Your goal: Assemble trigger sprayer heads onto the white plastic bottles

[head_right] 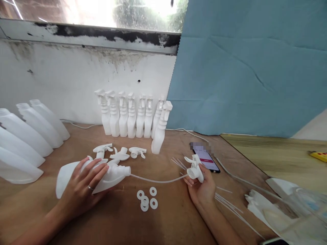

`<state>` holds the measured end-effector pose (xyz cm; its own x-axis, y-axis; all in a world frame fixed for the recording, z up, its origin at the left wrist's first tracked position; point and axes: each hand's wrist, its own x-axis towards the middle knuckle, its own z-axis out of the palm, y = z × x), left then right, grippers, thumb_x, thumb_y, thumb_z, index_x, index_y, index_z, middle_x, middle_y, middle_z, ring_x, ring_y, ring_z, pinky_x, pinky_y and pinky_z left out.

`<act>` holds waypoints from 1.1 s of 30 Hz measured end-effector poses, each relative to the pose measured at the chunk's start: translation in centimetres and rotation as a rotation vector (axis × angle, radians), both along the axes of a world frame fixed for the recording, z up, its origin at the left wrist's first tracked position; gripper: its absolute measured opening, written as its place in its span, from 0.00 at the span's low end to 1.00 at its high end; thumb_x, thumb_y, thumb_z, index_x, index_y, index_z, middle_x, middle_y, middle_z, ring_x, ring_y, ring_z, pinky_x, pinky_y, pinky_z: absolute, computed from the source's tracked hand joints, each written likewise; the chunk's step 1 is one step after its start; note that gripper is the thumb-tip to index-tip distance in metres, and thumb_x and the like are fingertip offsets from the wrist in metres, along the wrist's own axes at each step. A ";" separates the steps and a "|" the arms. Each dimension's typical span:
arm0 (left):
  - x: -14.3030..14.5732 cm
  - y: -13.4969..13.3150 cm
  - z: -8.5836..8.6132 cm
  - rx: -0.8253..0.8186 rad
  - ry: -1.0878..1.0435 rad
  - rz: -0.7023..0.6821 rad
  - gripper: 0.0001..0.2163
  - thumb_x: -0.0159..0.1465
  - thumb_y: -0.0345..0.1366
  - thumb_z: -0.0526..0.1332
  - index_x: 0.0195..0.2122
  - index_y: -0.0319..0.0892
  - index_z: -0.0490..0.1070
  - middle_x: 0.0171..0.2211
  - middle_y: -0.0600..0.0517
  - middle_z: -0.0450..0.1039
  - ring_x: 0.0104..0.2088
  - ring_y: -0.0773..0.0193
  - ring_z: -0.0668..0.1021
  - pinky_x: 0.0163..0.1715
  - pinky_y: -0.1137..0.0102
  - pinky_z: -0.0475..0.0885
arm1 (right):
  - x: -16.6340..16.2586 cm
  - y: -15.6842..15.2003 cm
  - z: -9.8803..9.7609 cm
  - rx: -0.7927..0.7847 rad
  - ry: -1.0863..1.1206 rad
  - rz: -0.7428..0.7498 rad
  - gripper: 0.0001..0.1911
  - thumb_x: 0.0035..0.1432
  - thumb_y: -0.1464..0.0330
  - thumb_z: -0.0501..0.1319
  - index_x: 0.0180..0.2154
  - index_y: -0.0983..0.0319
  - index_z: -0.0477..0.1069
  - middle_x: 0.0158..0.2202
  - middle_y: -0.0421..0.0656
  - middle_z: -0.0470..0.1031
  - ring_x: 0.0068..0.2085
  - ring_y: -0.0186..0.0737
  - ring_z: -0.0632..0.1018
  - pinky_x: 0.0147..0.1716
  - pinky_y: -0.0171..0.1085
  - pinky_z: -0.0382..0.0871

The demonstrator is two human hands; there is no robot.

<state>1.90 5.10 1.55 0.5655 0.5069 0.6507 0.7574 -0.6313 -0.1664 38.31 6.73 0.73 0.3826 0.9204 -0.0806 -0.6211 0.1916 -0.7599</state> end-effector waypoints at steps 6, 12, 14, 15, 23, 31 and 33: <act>-0.3 0.2 -0.2 0.004 -0.048 -0.026 0.25 0.60 0.39 0.65 0.56 0.36 0.62 0.49 0.42 0.74 0.53 0.45 0.71 0.58 0.43 0.59 | 0.2 0.1 0.2 0.030 -0.051 -0.065 0.13 0.44 0.65 0.66 0.26 0.60 0.61 0.18 0.32 0.64 0.13 0.26 0.61 0.10 0.27 0.53; 0.4 0.0 -0.3 -0.009 -0.056 -0.075 0.24 0.60 0.39 0.65 0.54 0.35 0.65 0.48 0.43 0.75 0.53 0.45 0.71 0.58 0.42 0.59 | -2.0 -0.4 0.1 0.017 -0.248 -0.022 0.13 0.50 0.61 0.67 0.30 0.60 0.65 0.20 0.33 0.68 0.15 0.28 0.65 0.12 0.28 0.57; 1.0 -0.3 -0.3 -0.012 -0.044 -0.100 0.23 0.60 0.40 0.65 0.54 0.35 0.66 0.48 0.43 0.75 0.53 0.45 0.71 0.58 0.42 0.58 | -3.3 -1.0 -0.4 -0.011 -0.371 0.049 0.14 0.53 0.58 0.66 0.33 0.60 0.67 0.21 0.36 0.70 0.17 0.30 0.67 0.13 0.29 0.58; 1.3 -0.5 -0.4 -0.017 -0.037 -0.111 0.23 0.60 0.40 0.64 0.54 0.35 0.66 0.48 0.44 0.75 0.53 0.45 0.71 0.59 0.42 0.57 | -4.1 -1.3 -0.6 -0.014 -0.422 0.113 0.14 0.54 0.58 0.65 0.34 0.60 0.67 0.22 0.37 0.72 0.18 0.31 0.69 0.14 0.29 0.58; 3.7 -1.3 -0.6 -0.016 -0.026 -0.104 0.21 0.62 0.40 0.62 0.53 0.33 0.68 0.48 0.44 0.75 0.53 0.45 0.71 0.58 0.42 0.57 | -8.3 -3.6 -1.5 0.104 -0.515 0.504 0.11 0.61 0.61 0.60 0.43 0.58 0.66 0.40 0.43 0.76 0.33 0.37 0.75 0.34 0.36 0.70; 5.2 -0.3 -1.3 0.007 -0.013 -0.121 0.21 0.63 0.41 0.61 0.53 0.32 0.68 0.49 0.43 0.74 0.53 0.44 0.70 0.58 0.41 0.56 | -8.2 -3.0 -1.5 -0.021 -0.599 0.451 0.24 0.53 0.57 0.66 0.48 0.57 0.62 0.34 0.40 0.76 0.31 0.38 0.75 0.33 0.35 0.70; 5.2 -0.3 -1.3 0.010 -0.017 -0.133 0.21 0.63 0.41 0.61 0.53 0.32 0.68 0.49 0.43 0.74 0.53 0.44 0.70 0.59 0.41 0.56 | -8.5 -3.0 -1.4 -0.052 -0.635 0.433 0.21 0.55 0.54 0.64 0.45 0.58 0.63 0.23 0.36 0.72 0.23 0.35 0.71 0.24 0.33 0.66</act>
<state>7.14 4.79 0.21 0.6157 0.4219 0.6655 0.6703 -0.7244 -0.1608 29.78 3.71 -0.63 -0.0233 0.9996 -0.0128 -0.0746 -0.0145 -0.9971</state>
